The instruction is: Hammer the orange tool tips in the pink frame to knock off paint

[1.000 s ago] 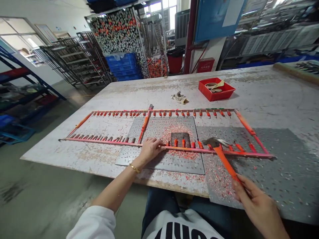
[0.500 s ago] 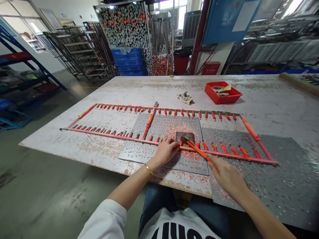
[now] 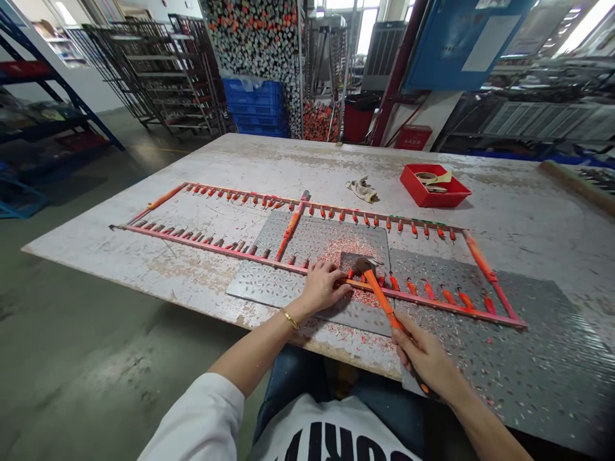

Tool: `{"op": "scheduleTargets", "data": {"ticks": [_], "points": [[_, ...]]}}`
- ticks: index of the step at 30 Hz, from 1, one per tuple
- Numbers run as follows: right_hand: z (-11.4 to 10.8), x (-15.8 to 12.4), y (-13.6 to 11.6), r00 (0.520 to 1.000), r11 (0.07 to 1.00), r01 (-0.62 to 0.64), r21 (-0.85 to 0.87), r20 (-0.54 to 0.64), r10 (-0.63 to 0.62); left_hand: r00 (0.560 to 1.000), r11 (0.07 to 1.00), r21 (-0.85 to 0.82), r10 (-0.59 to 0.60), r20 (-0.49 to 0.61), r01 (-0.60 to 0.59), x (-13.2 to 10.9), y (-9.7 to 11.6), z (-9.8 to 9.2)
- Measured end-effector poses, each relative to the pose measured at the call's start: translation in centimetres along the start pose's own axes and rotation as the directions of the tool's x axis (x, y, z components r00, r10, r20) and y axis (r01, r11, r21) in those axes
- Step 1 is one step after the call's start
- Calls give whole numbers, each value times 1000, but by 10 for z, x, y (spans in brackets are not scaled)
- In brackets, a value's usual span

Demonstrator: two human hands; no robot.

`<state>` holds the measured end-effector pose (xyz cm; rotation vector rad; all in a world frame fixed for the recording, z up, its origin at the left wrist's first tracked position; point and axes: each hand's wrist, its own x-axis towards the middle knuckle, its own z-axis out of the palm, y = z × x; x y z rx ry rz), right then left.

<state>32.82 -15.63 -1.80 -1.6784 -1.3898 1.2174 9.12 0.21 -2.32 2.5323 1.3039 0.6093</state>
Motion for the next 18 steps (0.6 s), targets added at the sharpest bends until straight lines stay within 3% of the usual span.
{"op": "scheduleTargets", "data": {"ticks": [4,7,9,13,18], "points": [[-16,-14,-29,977,988,136,-68,-156,-145,1000,1000,3,-12,-12,12,-1,1,1],[-23,-26,-48,875,944,275,-181,-359,-324,1000,1000,9,-16,-20,16,-1,1,4],[-22,-26,-50,827,912,290,-289,-404,-391,1000,1000,14,-20,-23,20,0,1,5],[-14,-7,-38,919,885,224,-408,-214,-331,999,1000,18,-21,-29,21,0,1,5],[-15,-10,-42,955,907,175,-383,-159,-251,999,1000,18,-7,-39,8,-1,1,6]]}}
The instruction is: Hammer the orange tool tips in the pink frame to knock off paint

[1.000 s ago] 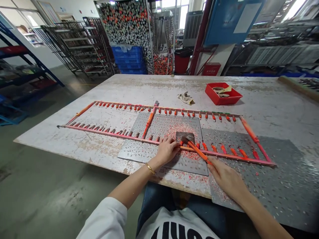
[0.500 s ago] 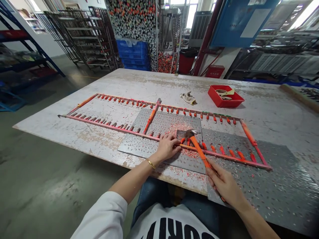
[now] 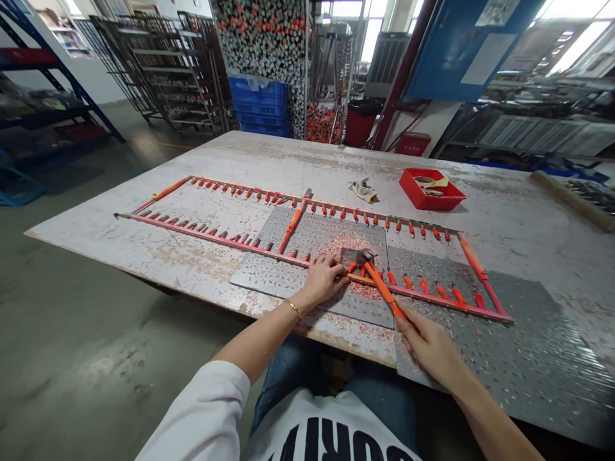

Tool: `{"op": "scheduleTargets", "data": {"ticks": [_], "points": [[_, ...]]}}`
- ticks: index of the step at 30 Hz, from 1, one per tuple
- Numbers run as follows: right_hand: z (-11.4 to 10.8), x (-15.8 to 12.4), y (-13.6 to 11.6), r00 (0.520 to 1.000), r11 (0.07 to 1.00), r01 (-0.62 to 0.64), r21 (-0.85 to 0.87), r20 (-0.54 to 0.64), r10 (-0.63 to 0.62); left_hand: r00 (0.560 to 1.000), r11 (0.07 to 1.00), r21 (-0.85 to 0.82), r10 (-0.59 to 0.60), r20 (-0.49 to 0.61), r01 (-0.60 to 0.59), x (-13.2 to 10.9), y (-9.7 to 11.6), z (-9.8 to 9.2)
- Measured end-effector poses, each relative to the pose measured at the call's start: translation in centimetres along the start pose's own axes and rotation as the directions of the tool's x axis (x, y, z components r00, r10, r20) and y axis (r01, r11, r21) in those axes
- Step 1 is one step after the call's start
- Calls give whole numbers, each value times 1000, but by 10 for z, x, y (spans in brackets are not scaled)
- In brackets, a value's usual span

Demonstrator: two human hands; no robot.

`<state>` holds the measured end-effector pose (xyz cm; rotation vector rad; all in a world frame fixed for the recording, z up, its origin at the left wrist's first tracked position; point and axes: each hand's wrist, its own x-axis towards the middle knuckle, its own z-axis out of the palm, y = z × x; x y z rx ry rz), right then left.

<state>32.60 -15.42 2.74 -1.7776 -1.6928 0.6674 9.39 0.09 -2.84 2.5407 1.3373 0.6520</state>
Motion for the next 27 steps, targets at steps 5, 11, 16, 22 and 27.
{"op": "scheduleTargets", "data": {"ticks": [5,11,16,22,27], "points": [[-19,-21,-22,967,986,79,149,-251,-39,1000,1000,-2,5,-13,-5,-1,0,1],[10,-14,5,998,993,-35,111,-43,40,1000,1000,-7,12,-16,-13,-2,0,3],[5,-16,9,982,945,-187,267,82,171,999,999,-12,32,-26,-32,-3,0,4],[-12,-31,-16,955,965,75,250,-295,2,1000,1000,-10,23,-20,-23,-3,1,3],[15,-17,5,998,974,-48,222,-22,54,999,1000,2,28,-29,-28,-3,0,4]]}}
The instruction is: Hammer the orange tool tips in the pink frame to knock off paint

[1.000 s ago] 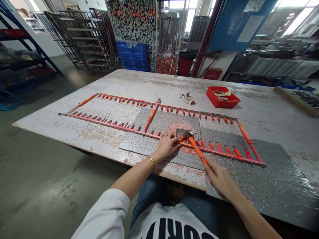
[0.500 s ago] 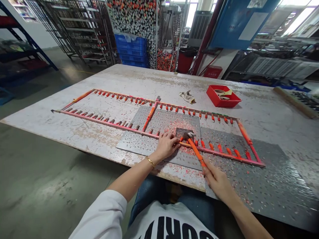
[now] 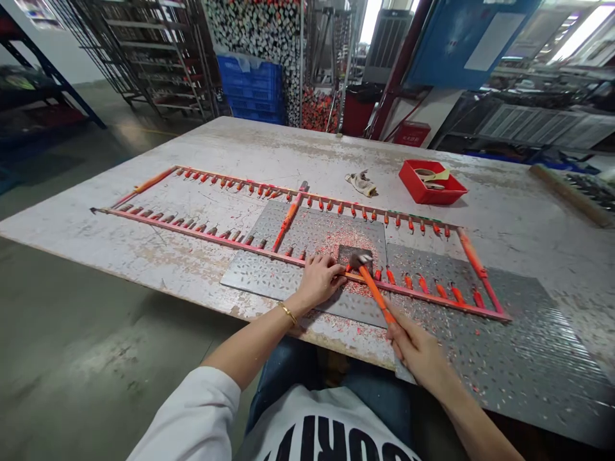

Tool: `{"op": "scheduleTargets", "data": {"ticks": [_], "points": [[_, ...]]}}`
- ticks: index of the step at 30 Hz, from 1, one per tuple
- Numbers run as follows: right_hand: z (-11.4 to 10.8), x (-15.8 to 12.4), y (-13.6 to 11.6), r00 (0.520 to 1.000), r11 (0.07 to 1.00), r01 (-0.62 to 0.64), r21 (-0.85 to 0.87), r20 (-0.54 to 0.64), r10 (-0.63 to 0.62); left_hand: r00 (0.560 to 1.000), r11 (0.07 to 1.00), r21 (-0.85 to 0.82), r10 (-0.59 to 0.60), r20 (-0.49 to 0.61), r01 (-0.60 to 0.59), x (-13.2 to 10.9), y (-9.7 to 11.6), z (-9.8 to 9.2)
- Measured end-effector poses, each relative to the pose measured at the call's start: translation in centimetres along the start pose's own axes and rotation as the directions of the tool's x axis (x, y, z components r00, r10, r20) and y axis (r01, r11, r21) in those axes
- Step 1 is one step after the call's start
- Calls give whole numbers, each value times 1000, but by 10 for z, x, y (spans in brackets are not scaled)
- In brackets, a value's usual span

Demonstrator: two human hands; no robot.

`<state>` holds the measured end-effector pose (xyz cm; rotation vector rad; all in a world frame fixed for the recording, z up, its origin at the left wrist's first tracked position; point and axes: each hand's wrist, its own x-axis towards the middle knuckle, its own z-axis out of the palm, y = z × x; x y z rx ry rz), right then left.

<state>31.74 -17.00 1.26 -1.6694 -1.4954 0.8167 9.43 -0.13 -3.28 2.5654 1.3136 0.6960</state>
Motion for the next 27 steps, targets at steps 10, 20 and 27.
{"op": "scheduleTargets", "data": {"ticks": [10,20,27], "points": [[-29,-5,-30,967,987,154,49,-213,-140,999,1000,-5,26,-25,-26,0,-2,4],[-25,7,0,970,961,-222,166,136,201,999,999,9,38,-29,-37,1,0,2],[-33,8,-22,978,993,98,59,-190,-86,1000,1000,9,13,-21,-13,0,3,-1]]}}
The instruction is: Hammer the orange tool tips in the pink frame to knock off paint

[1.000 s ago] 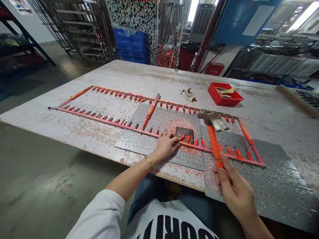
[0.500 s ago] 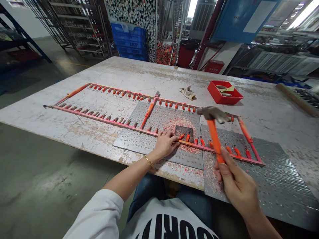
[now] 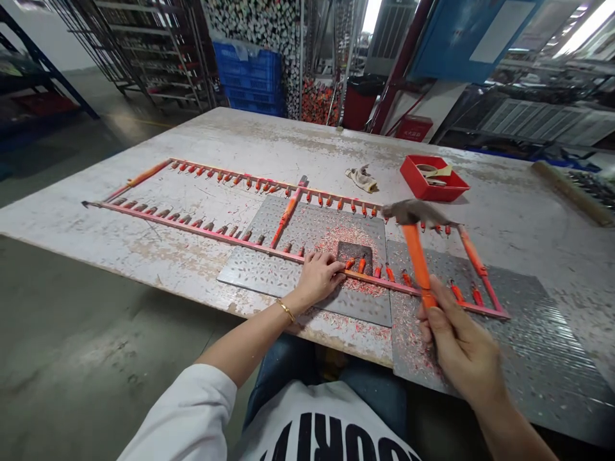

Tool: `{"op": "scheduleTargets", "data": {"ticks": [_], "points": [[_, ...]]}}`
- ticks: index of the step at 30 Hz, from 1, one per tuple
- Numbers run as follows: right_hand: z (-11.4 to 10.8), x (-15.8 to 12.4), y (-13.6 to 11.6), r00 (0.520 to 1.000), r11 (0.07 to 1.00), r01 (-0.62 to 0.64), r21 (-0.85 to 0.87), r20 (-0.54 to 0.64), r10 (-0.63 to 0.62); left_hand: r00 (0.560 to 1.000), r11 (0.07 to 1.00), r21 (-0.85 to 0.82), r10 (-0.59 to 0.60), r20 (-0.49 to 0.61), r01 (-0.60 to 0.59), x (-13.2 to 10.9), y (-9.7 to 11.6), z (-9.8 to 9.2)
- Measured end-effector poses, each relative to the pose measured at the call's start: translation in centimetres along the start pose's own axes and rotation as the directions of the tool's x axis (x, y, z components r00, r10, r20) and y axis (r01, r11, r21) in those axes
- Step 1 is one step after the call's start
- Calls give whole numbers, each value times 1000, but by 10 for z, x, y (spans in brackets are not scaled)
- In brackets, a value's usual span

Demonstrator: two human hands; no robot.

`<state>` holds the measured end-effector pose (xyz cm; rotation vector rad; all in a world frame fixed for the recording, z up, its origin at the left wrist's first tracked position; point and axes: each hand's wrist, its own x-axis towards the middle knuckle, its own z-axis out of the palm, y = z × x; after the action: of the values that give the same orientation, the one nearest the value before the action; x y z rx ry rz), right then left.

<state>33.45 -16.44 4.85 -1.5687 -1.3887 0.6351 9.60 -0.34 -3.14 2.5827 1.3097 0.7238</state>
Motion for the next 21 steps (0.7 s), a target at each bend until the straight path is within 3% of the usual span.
{"op": "scheduleTargets", "data": {"ticks": [1,3,6,9,11,13,15,18,21], "points": [[6,2,7,997,999,-41,-16,60,42,1000,1000,0,0,4,0,0,0,-1],[15,4,21,948,979,-196,-56,246,203,1000,1000,-4,1,17,-1,0,1,-2],[14,6,25,897,945,-326,-28,305,319,999,1000,-4,5,32,-5,0,2,-4],[-1,4,7,940,971,-238,-3,251,231,999,1000,-3,-4,34,4,0,3,-5],[-8,4,-6,987,996,-93,-5,128,93,999,1000,-5,-9,37,9,0,3,-5],[-8,4,-7,999,998,47,-41,-8,-48,999,1000,-7,-3,42,3,0,3,-5],[-2,5,2,997,991,76,-106,20,-74,999,1000,-7,4,39,-4,0,2,-4],[8,7,24,960,979,-89,-186,245,133,999,1000,-8,9,33,-9,0,2,-4],[2,7,28,910,958,-242,-150,307,278,1000,1000,-17,15,25,-14,0,2,-3]]}}
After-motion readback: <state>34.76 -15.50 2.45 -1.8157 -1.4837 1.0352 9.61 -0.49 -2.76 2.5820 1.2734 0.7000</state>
